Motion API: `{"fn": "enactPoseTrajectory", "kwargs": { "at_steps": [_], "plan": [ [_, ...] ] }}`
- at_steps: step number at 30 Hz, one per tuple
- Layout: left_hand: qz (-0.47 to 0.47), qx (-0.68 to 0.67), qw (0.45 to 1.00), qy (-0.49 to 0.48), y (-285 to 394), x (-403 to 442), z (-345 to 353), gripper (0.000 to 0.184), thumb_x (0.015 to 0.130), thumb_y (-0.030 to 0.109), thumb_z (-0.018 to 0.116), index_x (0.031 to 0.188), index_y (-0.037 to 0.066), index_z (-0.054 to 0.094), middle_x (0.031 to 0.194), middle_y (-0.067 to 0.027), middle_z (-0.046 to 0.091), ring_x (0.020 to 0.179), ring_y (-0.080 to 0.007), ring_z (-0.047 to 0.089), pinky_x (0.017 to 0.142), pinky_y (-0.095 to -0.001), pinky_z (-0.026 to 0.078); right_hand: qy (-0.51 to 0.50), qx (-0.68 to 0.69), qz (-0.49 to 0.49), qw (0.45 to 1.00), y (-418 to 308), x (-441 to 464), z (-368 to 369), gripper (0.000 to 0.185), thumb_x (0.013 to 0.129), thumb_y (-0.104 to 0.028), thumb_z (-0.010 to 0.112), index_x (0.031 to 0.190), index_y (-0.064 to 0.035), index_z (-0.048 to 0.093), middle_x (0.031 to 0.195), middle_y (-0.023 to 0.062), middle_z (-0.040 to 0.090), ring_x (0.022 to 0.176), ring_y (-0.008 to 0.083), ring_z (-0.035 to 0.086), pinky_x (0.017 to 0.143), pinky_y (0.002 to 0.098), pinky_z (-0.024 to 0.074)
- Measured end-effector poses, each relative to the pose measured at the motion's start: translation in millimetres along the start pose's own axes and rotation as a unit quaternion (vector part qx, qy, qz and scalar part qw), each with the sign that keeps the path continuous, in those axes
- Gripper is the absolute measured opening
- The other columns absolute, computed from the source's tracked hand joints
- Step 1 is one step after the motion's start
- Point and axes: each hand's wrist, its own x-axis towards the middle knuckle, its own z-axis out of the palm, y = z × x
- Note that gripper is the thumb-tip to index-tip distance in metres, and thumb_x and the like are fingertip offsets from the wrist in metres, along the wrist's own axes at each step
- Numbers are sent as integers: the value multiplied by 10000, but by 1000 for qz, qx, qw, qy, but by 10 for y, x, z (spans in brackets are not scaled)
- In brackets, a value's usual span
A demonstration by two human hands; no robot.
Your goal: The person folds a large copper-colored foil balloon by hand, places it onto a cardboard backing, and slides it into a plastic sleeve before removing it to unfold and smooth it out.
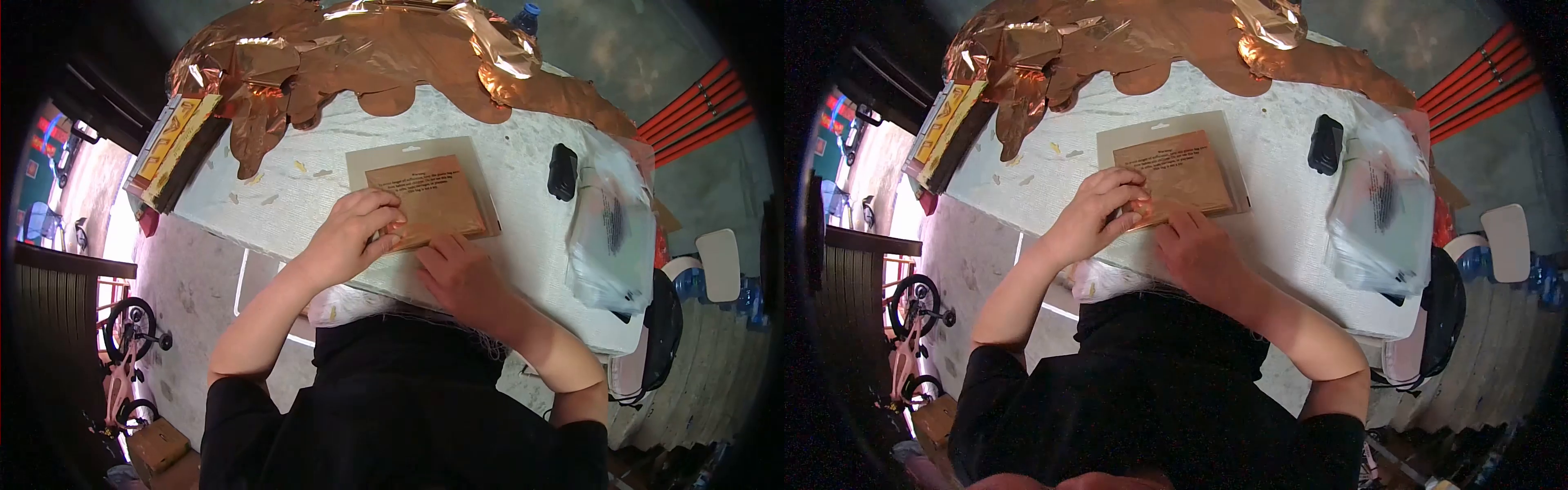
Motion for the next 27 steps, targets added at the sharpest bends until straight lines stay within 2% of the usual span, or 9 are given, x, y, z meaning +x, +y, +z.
{"fn": "enactPoseTrajectory", "kwargs": {
  "at_steps": [4,9,13,16,19,21,22,25,27],
  "plan": [
    [-2,10,1000,-12,0,-17,-2,262,829,121,678,1084,85,635,1237,-99,552,1215,-306,473,1019,-403,372,-82,10,25,996,27,68,-22,163,782,-116,658,872,-42,544,885,132,571,831,297,597,694,401,482],
    [-4,6,1000,-10,-7,-14,-6,260,818,118,681,1073,88,638,1229,-101,554,1218,-302,473,1024,-405,369,-125,-61,-99,985,24,205,-96,170,752,-114,655,858,-32,551,850,125,575,793,284,609,654,405,494],
    [-1,10,1000,-18,1,-11,-14,260,802,115,687,1057,89,642,1222,-99,553,1210,-294,477,1020,-403,370,-142,-64,-111,982,102,249,-52,161,744,-112,649,842,-39,544,867,125,580,798,287,615,659,402,493],
    [2,16,1000,-17,-1,-12,-7,276,796,111,689,1066,92,637,1216,-98,551,1198,-291,482,1012,-401,372,-144,84,-124,978,273,214,-132,123,749,-72,625,832,-51,537,838,112,568,751,282,599,654,374,486],
    [7,9,1000,-19,-2,-8,-13,269,795,109,688,1058,89,639,1209,-98,551,1188,-288,485,1006,-399,373,-232,276,8,933,337,74,-420,117,726,0,602,804,-47,530,798,77,556,692,225,569,633,324,462],
    [7,11,1000,-20,-2,-7,-24,263,796,111,688,1053,87,640,1204,-99,551,1188,-288,486,1005,-399,372,-115,346,138,921,418,-95,-685,136,699,55,589,789,-35,543,776,50,548,671,165,533,627,279,437],
    [8,13,1000,-20,7,-4,-16,257,797,112,688,1049,86,641,1200,-99,552,1187,-287,486,1005,-398,372,-30,363,140,921,436,-127,-767,163,675,84,583,798,-22,565,791,37,564,679,127,533,633,256,425],
    [4,22,1000,-10,22,-10,-10,232,803,108,685,1029,84,641,1201,-101,550,1187,-285,485,1003,-399,372,-83,245,136,956,311,-97,-728,143,705,57,618,821,-20,584,810,71,576,721,183,571,666,292,462],
    [13,20,1000,-8,13,-3,6,222,804,105,683,1020,82,640,1202,-102,549,1187,-285,485,1003,-399,372,-37,116,-71,990,241,-40,-380,158,743,-23,666,887,-17,601,863,111,588,806,258,594,725,348,488]
  ]
}}
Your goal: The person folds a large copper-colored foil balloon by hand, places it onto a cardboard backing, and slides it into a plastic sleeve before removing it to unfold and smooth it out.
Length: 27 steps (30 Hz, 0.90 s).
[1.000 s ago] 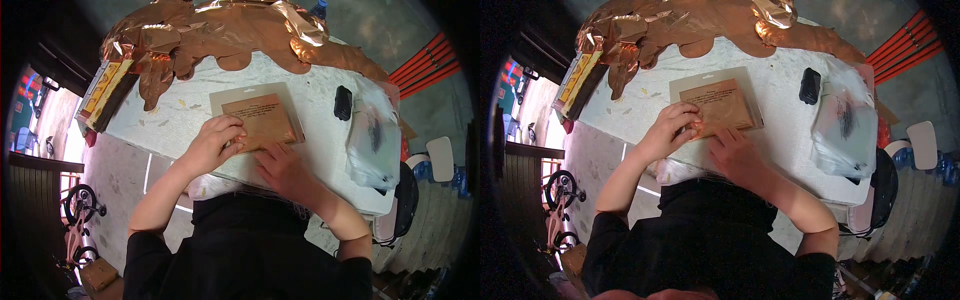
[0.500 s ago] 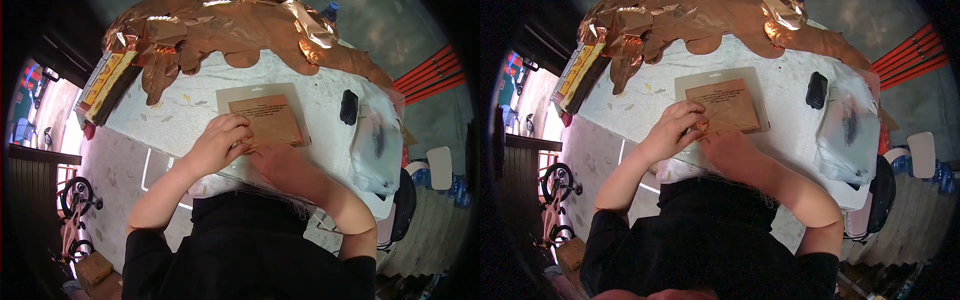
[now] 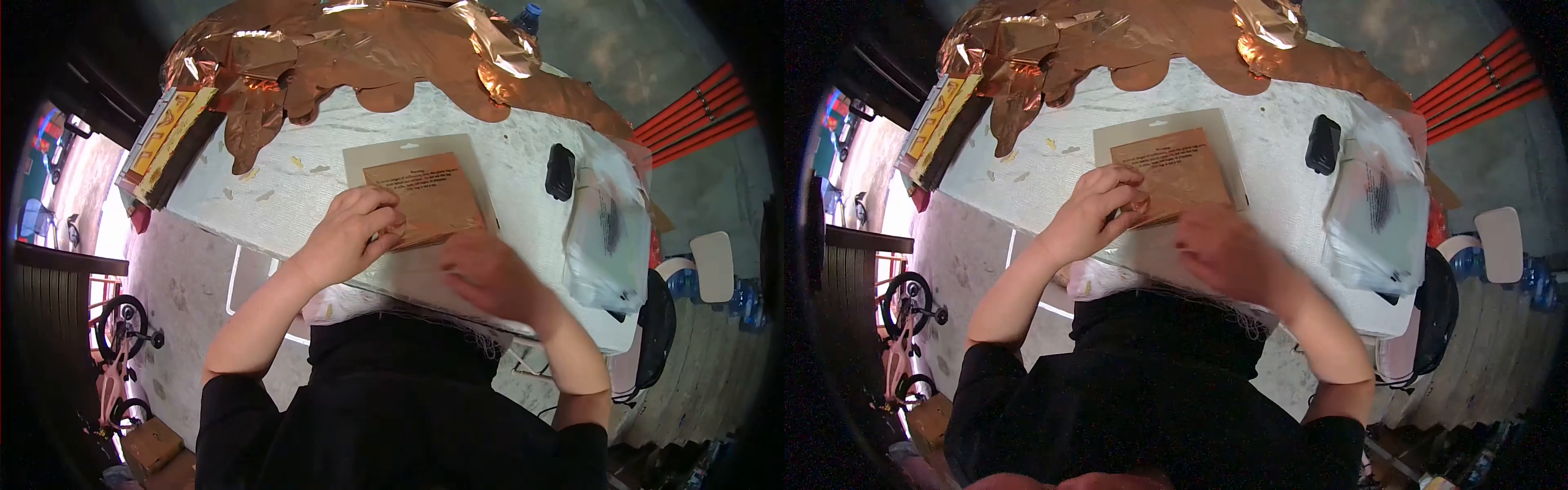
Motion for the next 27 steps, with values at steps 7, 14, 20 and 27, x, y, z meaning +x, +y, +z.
{"fn": "enactPoseTrajectory", "kwargs": {
  "at_steps": [7,14,20,27],
  "plan": [
    [3,-12,1000,1,-2,-16,-13,185,817,110,675,997,84,640,1187,-103,557,1184,-288,494,1003,-401,372,-23,-97,15,995,-143,285,564,171,763,-114,660,872,-30,558,873,129,564,814,307,574,741,396,477],
    [-2,-13,1000,5,-28,-30,7,203,815,119,673,1014,92,642,1182,-96,560,1190,-282,490,1008,-404,364,-126,21,0,992,-45,350,462,164,770,-108,654,840,-31,528,860,132,558,808,318,575,732,407,469],
    [1,-9,1000,-4,-41,-19,7,224,807,98,664,1031,94,643,1191,-91,556,1199,-282,484,1013,-406,356,-62,32,52,996,-123,406,582,166,784,-113,640,880,-25,535,877,137,569,835,317,592,727,412,488],
    [7,-16,1000,6,-57,-21,28,234,795,98,678,1026,91,647,1176,-93,563,1187,-284,493,1004,-406,361,-137,-131,26,982,-158,454,691,277,765,-156,660,961,-1,541,893,140,601,760,254,646,631,350,531]
  ]
}}
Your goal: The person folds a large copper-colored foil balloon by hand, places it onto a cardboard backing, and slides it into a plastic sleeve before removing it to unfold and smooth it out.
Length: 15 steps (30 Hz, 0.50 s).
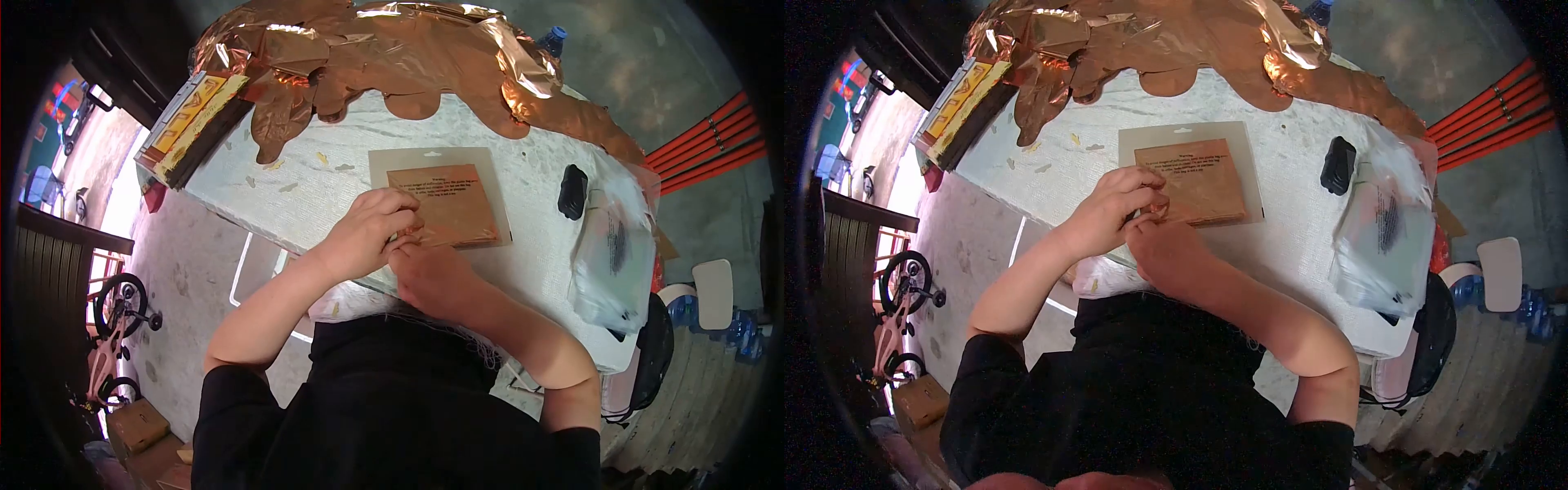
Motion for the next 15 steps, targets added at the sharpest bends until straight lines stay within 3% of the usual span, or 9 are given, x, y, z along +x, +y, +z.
{"fn": "enactPoseTrajectory", "kwargs": {
  "at_steps": [4,6,8,10,11,12,14,15],
  "plan": [
    [-4,1,1000,9,10,-4,0,211,807,121,681,1014,87,658,1166,-88,569,1154,-280,511,989,-400,370,31,18,-49,998,111,-56,-5,246,771,-157,650,952,-20,555,922,131,615,755,262,651,627,357,523],
    [-5,6,1000,11,19,-11,8,208,811,130,681,1014,87,660,1163,-88,571,1147,-277,513,986,-398,371,55,220,-11,974,178,-151,-99,143,745,-62,616,872,-36,557,809,100,559,702,242,591,604,342,481],
    [-2,7,1000,14,15,-6,9,205,816,139,682,1014,87,662,1160,-87,573,1140,-275,515,984,-397,372,8,361,92,928,243,-367,-309,125,745,-29,583,868,-51,567,799,42,540,675,162,552,590,303,456],
    [-5,4,1000,10,38,-1,-14,195,825,145,682,1009,87,661,1154,-88,574,1150,-271,513,988,-395,370,151,418,127,887,407,-679,-489,130,758,6,542,867,-60,572,779,3,514,672,110,511,586,270,435],
    [-2,-1,1000,8,45,-1,-17,195,825,145,682,1009,87,661,1154,-88,574,1150,-271,513,988,-395,370,222,554,221,771,403,-828,-735,118,787,9,508,854,-68,567,787,19,521,674,110,493,586,255,417],
    [-3,5,1000,8,49,2,-24,192,825,142,683,1006,84,661,1153,-89,574,1157,-271,511,991,-394,370,343,485,223,773,467,-1002,-889,57,818,-29,509,836,-51,558,770,37,511,683,121,486,611,247,407],
    [3,6,1000,7,65,13,-34,188,825,139,684,1003,82,661,1151,-91,575,1165,-270,509,995,-394,369,441,472,73,760,697,-1384,-1337,127,853,-89,592,790,-36,495,795,57,466,687,150,452,738,266,445],
    [-2,6,1000,8,78,18,-37,190,822,133,687,1001,78,661,1153,-92,574,1170,-272,507,997,-395,370,555,490,79,667,634,-1455,-1496,154,857,-94,604,792,-44,474,807,61,457,711,153,459,775,282,452]
  ]
}}
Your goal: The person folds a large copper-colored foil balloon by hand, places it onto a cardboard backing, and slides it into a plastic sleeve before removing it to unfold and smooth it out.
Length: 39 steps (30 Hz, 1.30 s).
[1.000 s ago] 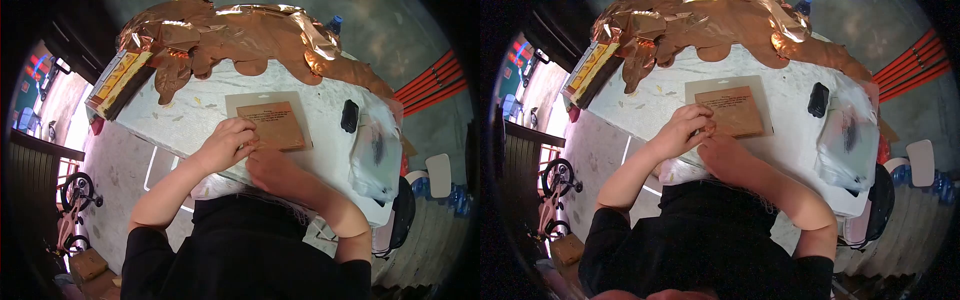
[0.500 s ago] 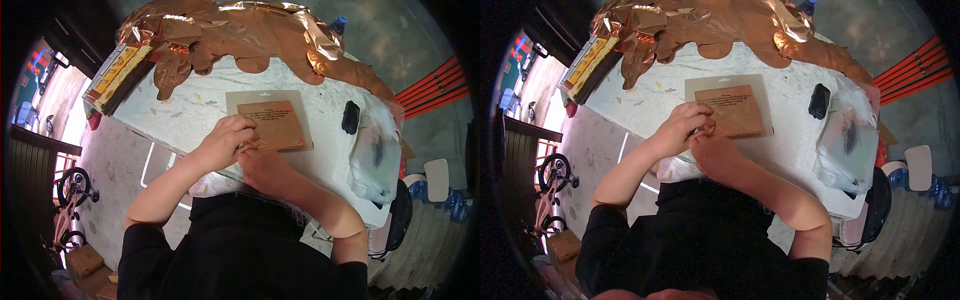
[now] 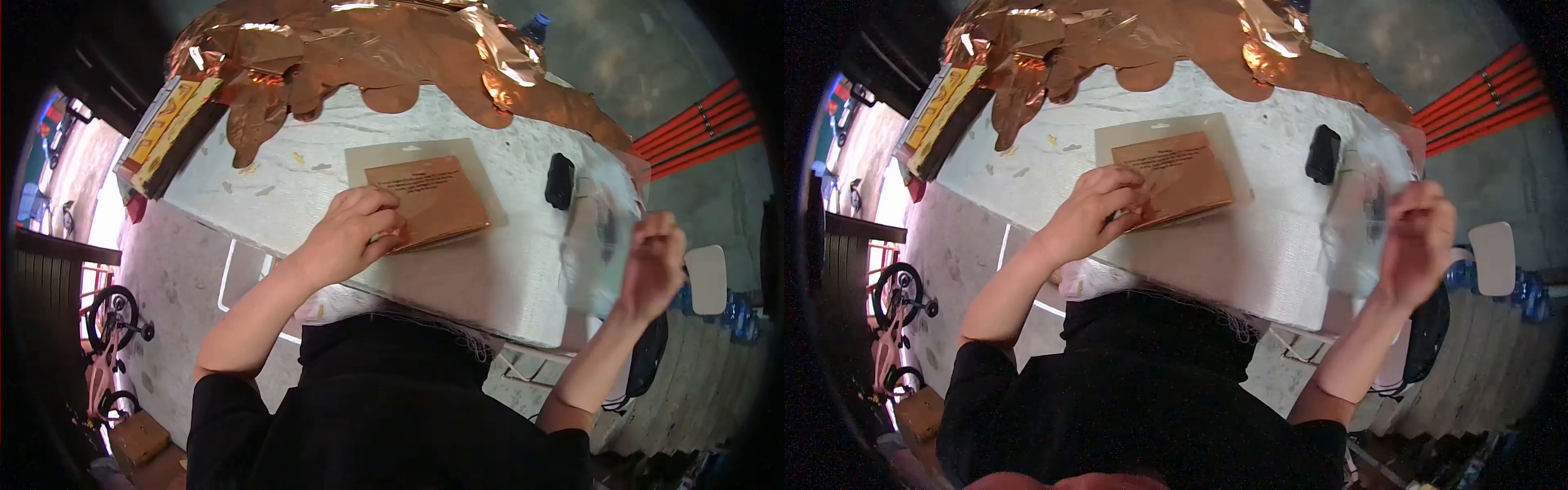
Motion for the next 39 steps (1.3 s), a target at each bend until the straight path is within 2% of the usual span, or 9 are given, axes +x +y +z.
{"fn": "enactPoseTrajectory", "kwargs": {
  "at_steps": [2,5,7,10,14,19,26,35,39],
  "plan": [
    [2,-2,1000,1,8,6,6,191,818,127,691,999,74,660,1155,-92,573,1176,-275,505,1000,-396,370,131,60,-43,989,-184,-25,-189,183,862,-99,617,794,-51,454,818,64,448,736,157,466,811,298,458],
    [8,4,1000,-3,2,-6,-25,200,810,117,697,999,66,659,1164,-98,576,1180,-288,501,1002,-400,373,-68,-43,88,993,-237,-225,-521,200,885,-131,626,845,-51,447,858,92,511,602,128,527,586,236,483],
    [24,2,1000,-19,-3,-21,-54,216,809,119,698,1013,62,660,1180,-107,586,1187,-297,505,1001,-406,386,-114,-130,222,960,-100,-388,-411,213,894,-131,623,781,-76,451,817,87,547,500,76,445,442,198,372],
    [39,-38,998,-34,-44,-97,-76,248,803,132,708,1033,55,659,1197,-119,593,1194,-302,510,997,-423,401,-243,-306,193,900,155,-600,-225,98,826,4,611,792,-28,525,773,57,574,531,78,446,455,238,334],
    [72,-35,997,-8,118,-231,-153,264,788,147,724,1023,42,663,1204,-116,597,1187,-300,518,995,-439,409,-321,-298,156,885,414,-749,-226,158,817,-59,659,758,-10,521,661,52,535,515,136,474,476,282,351],
    [103,72,992,-34,398,-368,-104,228,760,143,739,946,27,677,1151,-114,635,1125,-305,557,970,-443,439,-362,-514,112,770,544,-830,-150,239,740,-80,717,937,-70,583,913,81,606,669,267,606,592,355,474],
    [81,46,994,63,338,-423,-1,155,749,81,733,891,32,692,1025,-89,669,985,-261,622,870,-379,511,-404,-488,60,771,656,-803,92,437,697,-149,762,1097,-123,587,1158,59,582,942,296,622,715,387,523],
    [46,5,996,72,310,-395,-6,108,775,62,716,870,24,681,902,-90,682,928,-259,634,797,-351,519,-378,-413,32,828,1006,-600,152,92,800,-56,687,878,-55,638,949,72,642,684,200,629,595,282,498],
    [-12,-28,996,79,315,-379,21,78,785,58,710,826,23,654,835,-93,672,866,-258,639,730,-345,520,-313,-393,162,850,1093,-556,210,36,841,-32,643,844,-9,615,841,71,624,657,96,579,557,248,458]
  ]
}}
